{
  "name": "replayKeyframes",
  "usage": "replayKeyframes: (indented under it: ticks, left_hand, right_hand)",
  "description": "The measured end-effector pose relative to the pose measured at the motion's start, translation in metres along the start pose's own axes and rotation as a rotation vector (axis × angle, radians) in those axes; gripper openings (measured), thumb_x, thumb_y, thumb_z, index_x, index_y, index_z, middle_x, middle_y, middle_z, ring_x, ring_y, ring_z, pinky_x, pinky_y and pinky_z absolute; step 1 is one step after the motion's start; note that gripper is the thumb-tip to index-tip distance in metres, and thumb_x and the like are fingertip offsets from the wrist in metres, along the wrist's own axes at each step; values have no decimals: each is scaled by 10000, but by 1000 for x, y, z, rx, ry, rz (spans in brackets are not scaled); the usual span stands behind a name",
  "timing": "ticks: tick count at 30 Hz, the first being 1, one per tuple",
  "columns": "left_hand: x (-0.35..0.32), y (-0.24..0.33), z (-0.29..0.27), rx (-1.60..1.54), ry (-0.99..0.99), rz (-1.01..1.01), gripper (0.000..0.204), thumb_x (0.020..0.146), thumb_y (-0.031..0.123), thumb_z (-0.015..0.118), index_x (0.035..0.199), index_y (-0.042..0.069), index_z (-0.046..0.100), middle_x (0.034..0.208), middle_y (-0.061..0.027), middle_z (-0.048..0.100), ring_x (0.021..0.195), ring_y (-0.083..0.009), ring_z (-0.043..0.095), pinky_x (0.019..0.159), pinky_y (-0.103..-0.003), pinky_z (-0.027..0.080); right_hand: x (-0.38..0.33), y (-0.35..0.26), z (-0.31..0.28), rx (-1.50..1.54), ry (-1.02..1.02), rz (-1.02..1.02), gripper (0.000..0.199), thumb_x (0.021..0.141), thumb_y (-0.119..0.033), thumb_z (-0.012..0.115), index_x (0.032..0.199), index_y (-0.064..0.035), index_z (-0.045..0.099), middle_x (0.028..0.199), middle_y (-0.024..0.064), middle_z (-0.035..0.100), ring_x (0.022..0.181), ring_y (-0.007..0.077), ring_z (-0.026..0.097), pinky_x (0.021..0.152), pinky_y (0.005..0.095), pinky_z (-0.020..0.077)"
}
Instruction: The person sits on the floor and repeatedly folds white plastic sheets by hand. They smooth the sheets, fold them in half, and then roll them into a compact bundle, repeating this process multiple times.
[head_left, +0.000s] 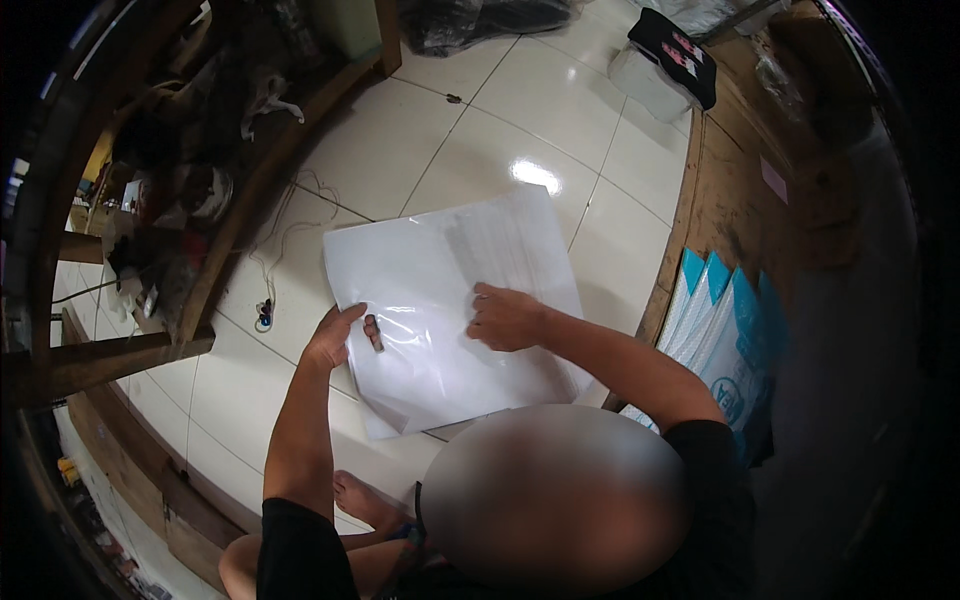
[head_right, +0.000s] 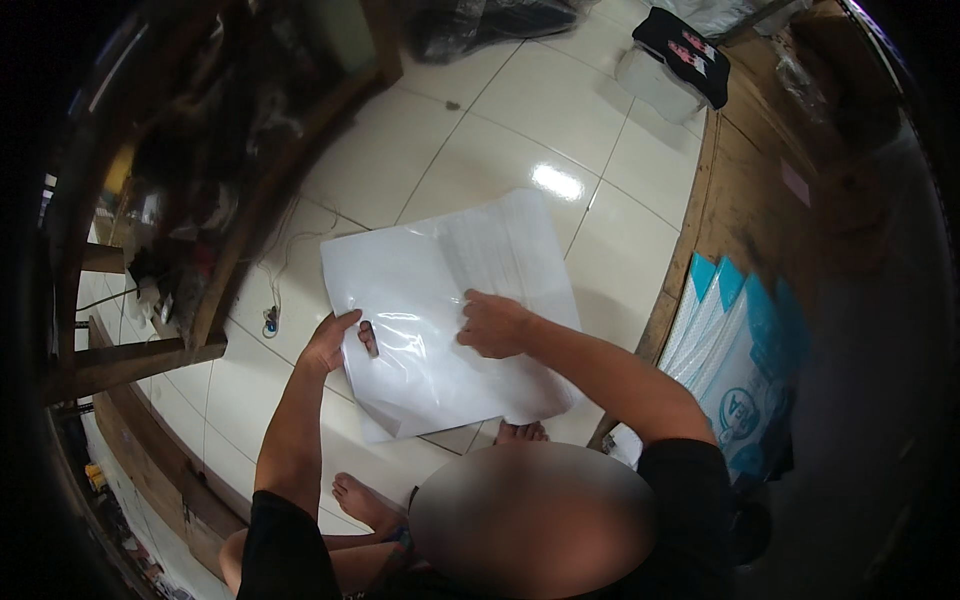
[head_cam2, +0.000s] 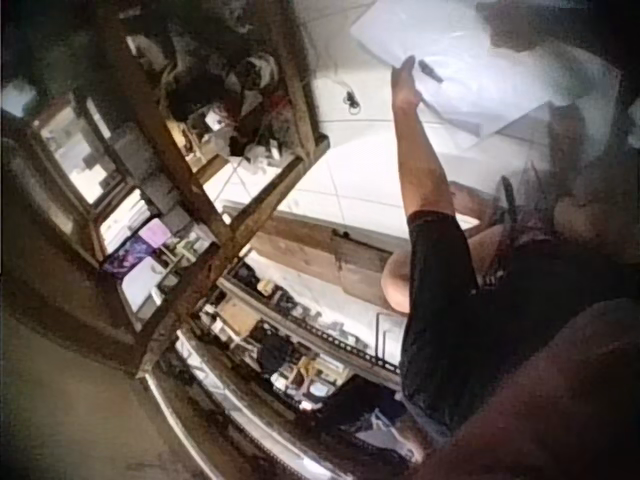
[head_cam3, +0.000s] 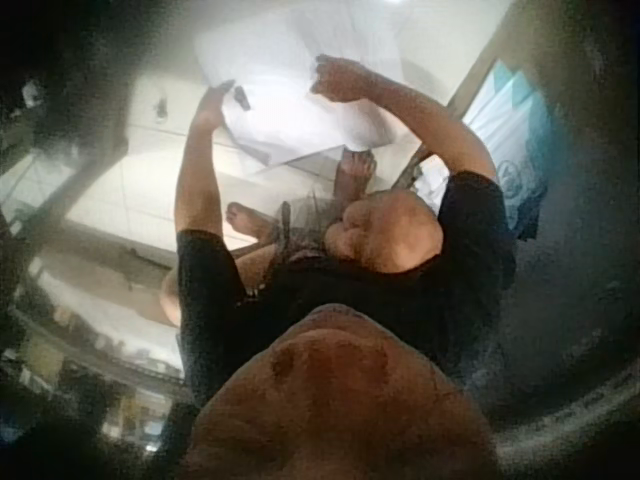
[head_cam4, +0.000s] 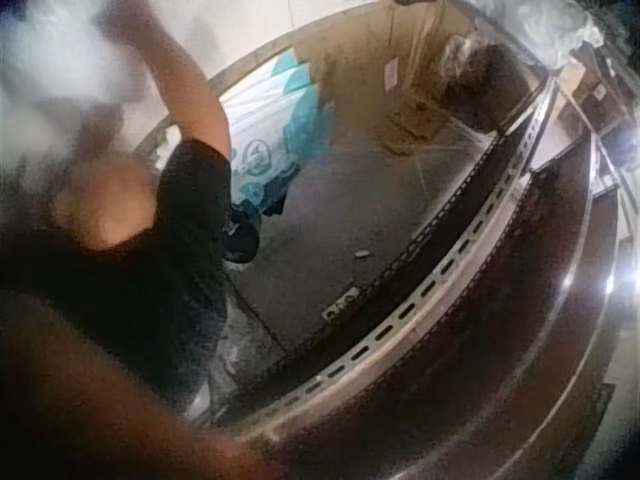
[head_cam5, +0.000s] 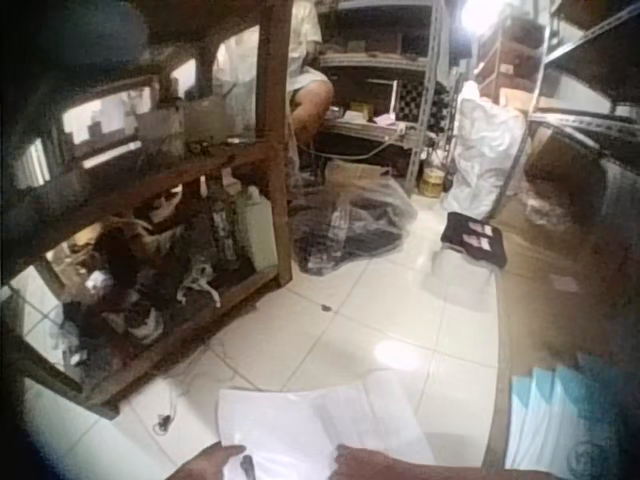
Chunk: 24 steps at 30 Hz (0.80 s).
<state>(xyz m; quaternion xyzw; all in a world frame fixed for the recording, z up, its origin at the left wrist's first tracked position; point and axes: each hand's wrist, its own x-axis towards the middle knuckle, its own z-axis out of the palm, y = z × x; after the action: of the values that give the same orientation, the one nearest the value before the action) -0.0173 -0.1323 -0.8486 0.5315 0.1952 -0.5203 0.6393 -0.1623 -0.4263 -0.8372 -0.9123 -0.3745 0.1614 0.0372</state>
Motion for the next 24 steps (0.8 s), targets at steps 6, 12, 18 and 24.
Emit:
replayKeyframes:
  ticks: [6, 12, 18, 24]
  left_hand:
    - [0, -3, -1, -16, 6, -1, 131, 957, 139, 531, 988, 19, 489, 779, -80, 524, 671, -194, 530, 639, -384, 511]
    - [-1, 0, 3, -37, 15, -4, 133, 965, 108, 508, 1009, -12, 470, 776, -97, 512, 639, -210, 522, 622, -400, 518]
    - [1, -3, 0, -15, -2, -7, 132, 957, 143, 516, 954, 15, 487, 776, -79, 533, 664, -202, 540, 652, -393, 518]
    - [4, -6, -5, -32, 0, 9, 130, 952, 141, 519, 954, 16, 485, 774, -87, 538, 672, -217, 552, 646, -396, 521]
  right_hand:
    - [-125, 40, -10, 58, 65, 233, 148, 798, -270, 635, 801, -121, 637, 892, 15, 623, 994, 217, 579, 1177, 494, 249]
    - [-187, 33, 5, 564, 682, 1242, 597, 888, -414, 633, 1309, -16, 486, 1264, 220, 501, 1199, 355, 505, 1121, 452, 318]
    - [-148, 37, 12, 795, 814, 1386, 959, 863, -545, 649, 1508, 26, 226, 1433, 302, 358, 1346, 388, 385, 1107, 417, 342]
    - [-137, 51, 17, 740, 574, 1476, 928, 824, -371, 714, 1502, 28, 222, 1412, 300, 396, 1309, 416, 421, 1076, 431, 388]
